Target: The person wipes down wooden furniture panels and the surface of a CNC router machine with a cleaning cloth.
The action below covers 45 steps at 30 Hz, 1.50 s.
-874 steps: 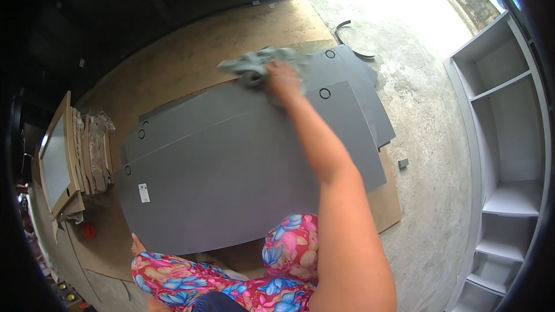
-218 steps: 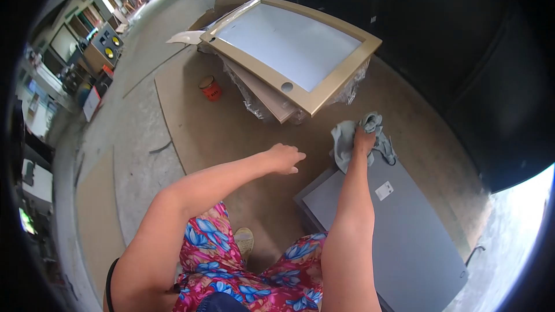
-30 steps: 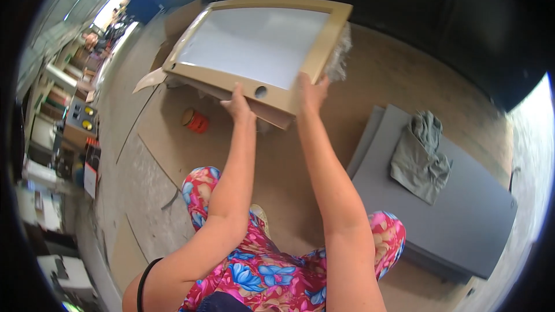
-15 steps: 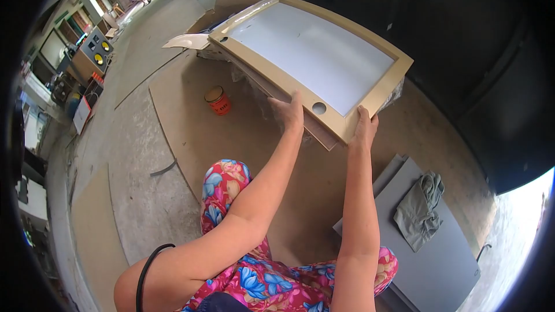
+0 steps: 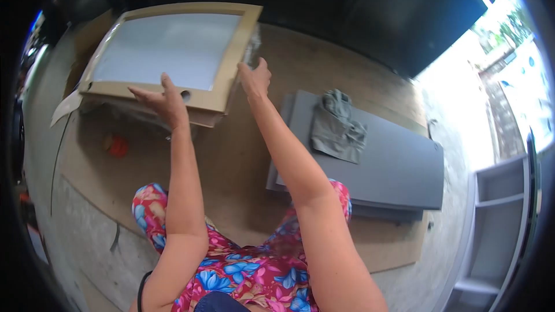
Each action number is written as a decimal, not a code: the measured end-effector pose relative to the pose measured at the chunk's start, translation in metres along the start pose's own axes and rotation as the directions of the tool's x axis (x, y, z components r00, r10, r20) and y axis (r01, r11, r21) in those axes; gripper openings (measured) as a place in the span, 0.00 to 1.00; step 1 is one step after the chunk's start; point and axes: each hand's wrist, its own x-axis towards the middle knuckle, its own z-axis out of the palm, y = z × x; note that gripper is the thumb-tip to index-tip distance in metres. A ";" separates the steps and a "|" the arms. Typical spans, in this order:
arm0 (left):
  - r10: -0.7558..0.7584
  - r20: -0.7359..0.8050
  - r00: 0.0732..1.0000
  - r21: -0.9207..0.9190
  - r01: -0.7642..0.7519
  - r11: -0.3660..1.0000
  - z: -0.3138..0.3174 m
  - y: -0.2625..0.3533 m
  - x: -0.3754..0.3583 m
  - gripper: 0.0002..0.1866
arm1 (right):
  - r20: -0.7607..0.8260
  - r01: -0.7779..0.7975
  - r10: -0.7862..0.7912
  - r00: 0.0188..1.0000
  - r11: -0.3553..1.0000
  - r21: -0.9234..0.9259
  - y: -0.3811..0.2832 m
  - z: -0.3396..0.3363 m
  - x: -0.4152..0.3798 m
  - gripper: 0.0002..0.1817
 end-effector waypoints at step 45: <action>-0.032 0.999 0.002 0.030 -0.443 0.896 -0.054 0.075 -0.047 0.21 | 0.846 0.493 0.325 0.422 0.701 -0.515 -0.007 -0.138 -0.166 0.24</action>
